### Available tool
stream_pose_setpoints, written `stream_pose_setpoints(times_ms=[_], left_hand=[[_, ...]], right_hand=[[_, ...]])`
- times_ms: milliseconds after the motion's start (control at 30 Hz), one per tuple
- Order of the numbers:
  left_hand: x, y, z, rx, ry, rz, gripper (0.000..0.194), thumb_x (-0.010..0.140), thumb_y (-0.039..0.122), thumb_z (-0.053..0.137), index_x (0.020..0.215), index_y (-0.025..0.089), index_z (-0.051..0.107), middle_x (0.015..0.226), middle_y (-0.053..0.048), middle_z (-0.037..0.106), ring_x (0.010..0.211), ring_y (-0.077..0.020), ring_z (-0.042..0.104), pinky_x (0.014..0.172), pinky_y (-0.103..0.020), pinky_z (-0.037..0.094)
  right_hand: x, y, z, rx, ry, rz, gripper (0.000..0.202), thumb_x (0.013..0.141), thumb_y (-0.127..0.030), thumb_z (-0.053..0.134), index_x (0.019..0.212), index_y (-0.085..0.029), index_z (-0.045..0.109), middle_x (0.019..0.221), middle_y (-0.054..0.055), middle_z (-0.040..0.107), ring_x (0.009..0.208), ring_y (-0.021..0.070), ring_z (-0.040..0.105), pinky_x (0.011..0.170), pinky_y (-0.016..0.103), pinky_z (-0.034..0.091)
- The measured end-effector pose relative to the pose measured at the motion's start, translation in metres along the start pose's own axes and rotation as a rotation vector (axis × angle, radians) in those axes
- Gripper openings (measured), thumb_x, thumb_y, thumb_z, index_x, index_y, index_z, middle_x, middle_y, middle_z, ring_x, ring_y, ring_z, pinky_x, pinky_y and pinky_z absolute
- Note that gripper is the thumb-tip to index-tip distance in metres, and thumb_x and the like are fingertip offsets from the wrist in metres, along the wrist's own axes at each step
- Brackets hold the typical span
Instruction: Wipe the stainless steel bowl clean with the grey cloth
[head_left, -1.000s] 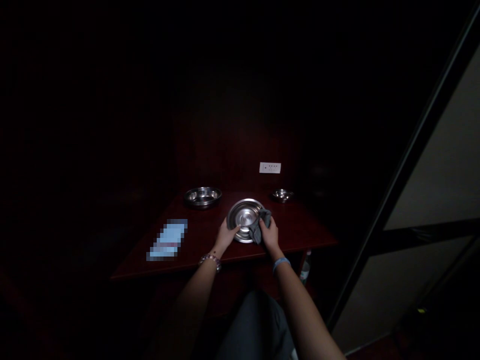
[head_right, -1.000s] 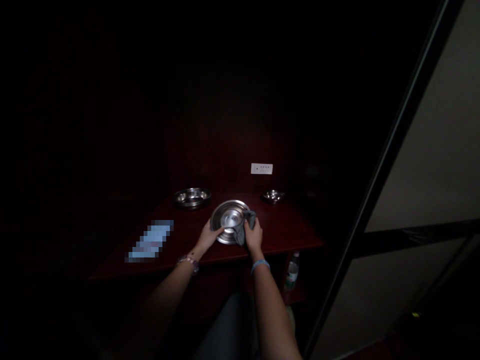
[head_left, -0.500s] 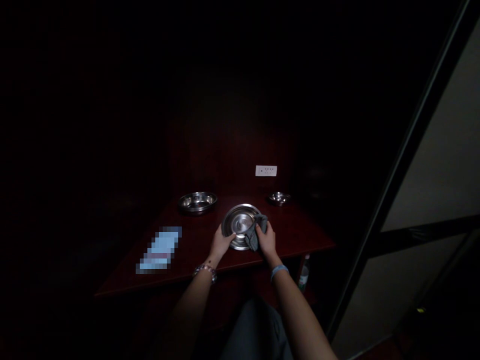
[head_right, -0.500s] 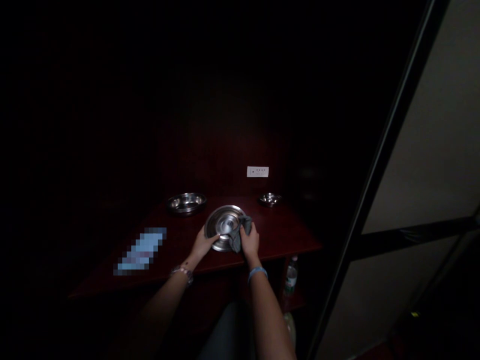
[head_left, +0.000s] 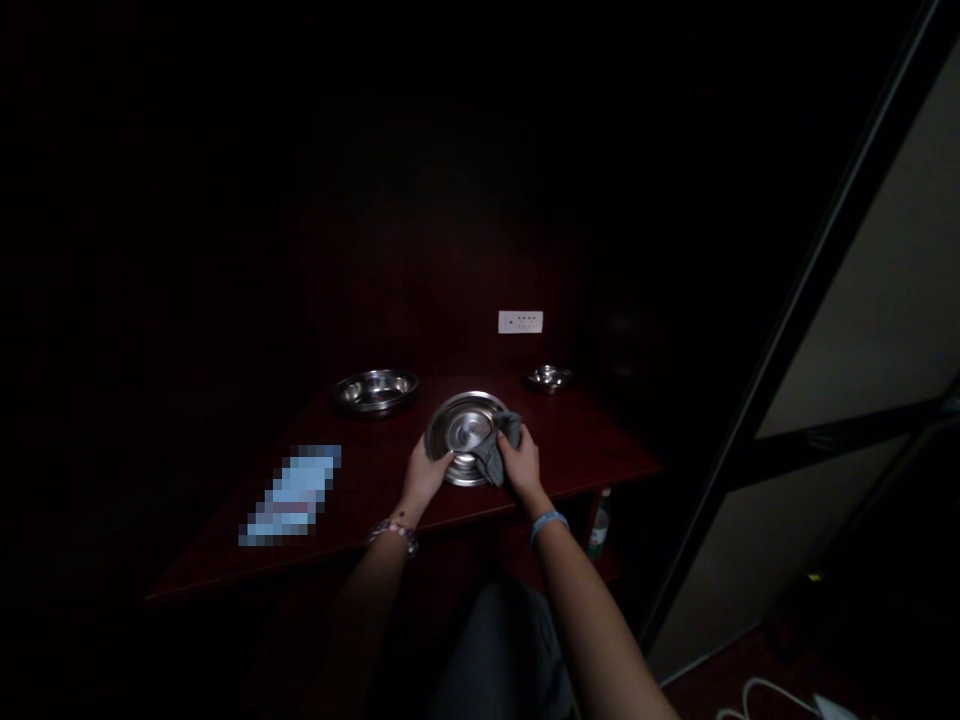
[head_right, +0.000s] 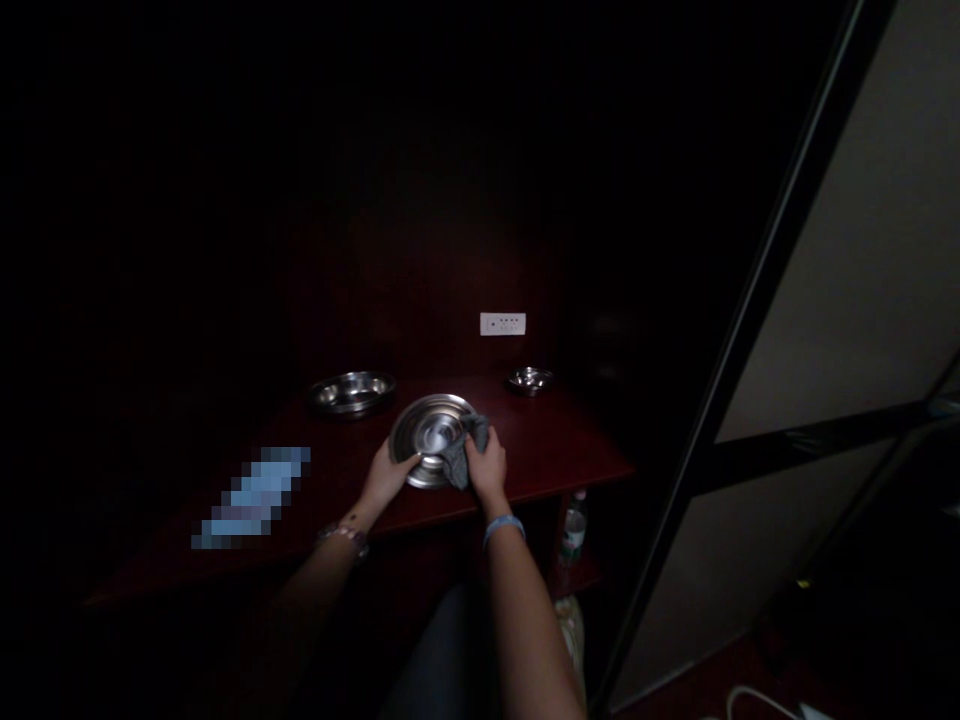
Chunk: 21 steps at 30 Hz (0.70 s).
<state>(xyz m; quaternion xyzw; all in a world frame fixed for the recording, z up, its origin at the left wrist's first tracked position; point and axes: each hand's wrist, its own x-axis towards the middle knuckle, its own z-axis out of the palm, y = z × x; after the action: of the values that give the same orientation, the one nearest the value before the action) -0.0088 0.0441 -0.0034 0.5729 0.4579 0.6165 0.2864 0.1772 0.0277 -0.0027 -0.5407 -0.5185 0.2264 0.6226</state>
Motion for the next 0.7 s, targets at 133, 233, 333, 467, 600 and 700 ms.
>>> stream_pose_setpoints(times_ms=[133, 233, 333, 467, 600, 700], left_hand=[[-0.0005, -0.0011, 0.0007, 0.000, 0.025, -0.021, 0.051, 0.070, 0.008, 0.073, 0.120, 0.014, 0.064, 0.120, -0.013, 0.075, 0.113, -0.0269, 0.071, 0.111, -0.047, 0.049], [-0.0013, -0.0009, 0.0008, 0.002, 0.028, -0.018, 0.050, 0.071, 0.008, 0.073, 0.120, 0.015, 0.065, 0.120, -0.013, 0.075, 0.115, -0.0273, 0.071, 0.112, -0.048, 0.048], [-0.0018, -0.0007, 0.0006, 0.014, 0.029, -0.017, 0.048, 0.072, 0.009, 0.072, 0.119, 0.015, 0.066, 0.120, -0.013, 0.075, 0.117, -0.0273, 0.070, 0.113, -0.047, 0.047], [-0.0019, -0.0004, 0.0007, 0.017, 0.032, -0.016, 0.050, 0.073, 0.010, 0.072, 0.122, 0.015, 0.065, 0.125, -0.014, 0.073, 0.121, -0.0278, 0.068, 0.114, -0.046, 0.046], [-0.0018, 0.0002, 0.0009, 0.031, 0.027, -0.029, 0.048, 0.074, 0.010, 0.070, 0.122, 0.015, 0.065, 0.125, -0.014, 0.073, 0.120, -0.0277, 0.068, 0.114, -0.046, 0.046], [-0.0020, 0.0009, 0.0009, 0.035, 0.027, -0.011, 0.046, 0.075, 0.010, 0.070, 0.121, 0.014, 0.066, 0.123, -0.014, 0.074, 0.119, -0.0281, 0.069, 0.113, -0.047, 0.047]], right_hand=[[-0.0008, -0.0005, -0.0006, -0.001, 0.012, 0.009, 0.028, 0.088, -0.037, 0.065, 0.112, -0.023, 0.068, 0.103, 0.007, 0.077, 0.099, 0.0231, 0.071, 0.088, 0.030, 0.053], [-0.0009, -0.0005, -0.0012, 0.005, 0.006, 0.005, 0.027, 0.088, -0.037, 0.065, 0.111, -0.024, 0.069, 0.102, 0.007, 0.077, 0.099, 0.0237, 0.071, 0.088, 0.031, 0.053], [-0.0008, -0.0005, -0.0015, 0.009, 0.000, 0.002, 0.027, 0.088, -0.037, 0.065, 0.111, -0.024, 0.069, 0.102, 0.007, 0.078, 0.099, 0.0239, 0.071, 0.089, 0.032, 0.053], [-0.0005, -0.0001, -0.0012, 0.000, 0.006, 0.002, 0.026, 0.088, -0.038, 0.065, 0.109, -0.024, 0.069, 0.100, 0.007, 0.077, 0.100, 0.0240, 0.071, 0.088, 0.030, 0.053], [-0.0006, -0.0002, -0.0008, -0.002, 0.017, 0.005, 0.027, 0.088, -0.038, 0.065, 0.111, -0.023, 0.069, 0.103, 0.008, 0.077, 0.099, 0.0245, 0.071, 0.088, 0.031, 0.053], [-0.0009, -0.0006, -0.0010, 0.001, 0.012, 0.004, 0.025, 0.088, -0.037, 0.065, 0.109, -0.023, 0.070, 0.101, 0.007, 0.078, 0.097, 0.0243, 0.072, 0.088, 0.031, 0.053]])
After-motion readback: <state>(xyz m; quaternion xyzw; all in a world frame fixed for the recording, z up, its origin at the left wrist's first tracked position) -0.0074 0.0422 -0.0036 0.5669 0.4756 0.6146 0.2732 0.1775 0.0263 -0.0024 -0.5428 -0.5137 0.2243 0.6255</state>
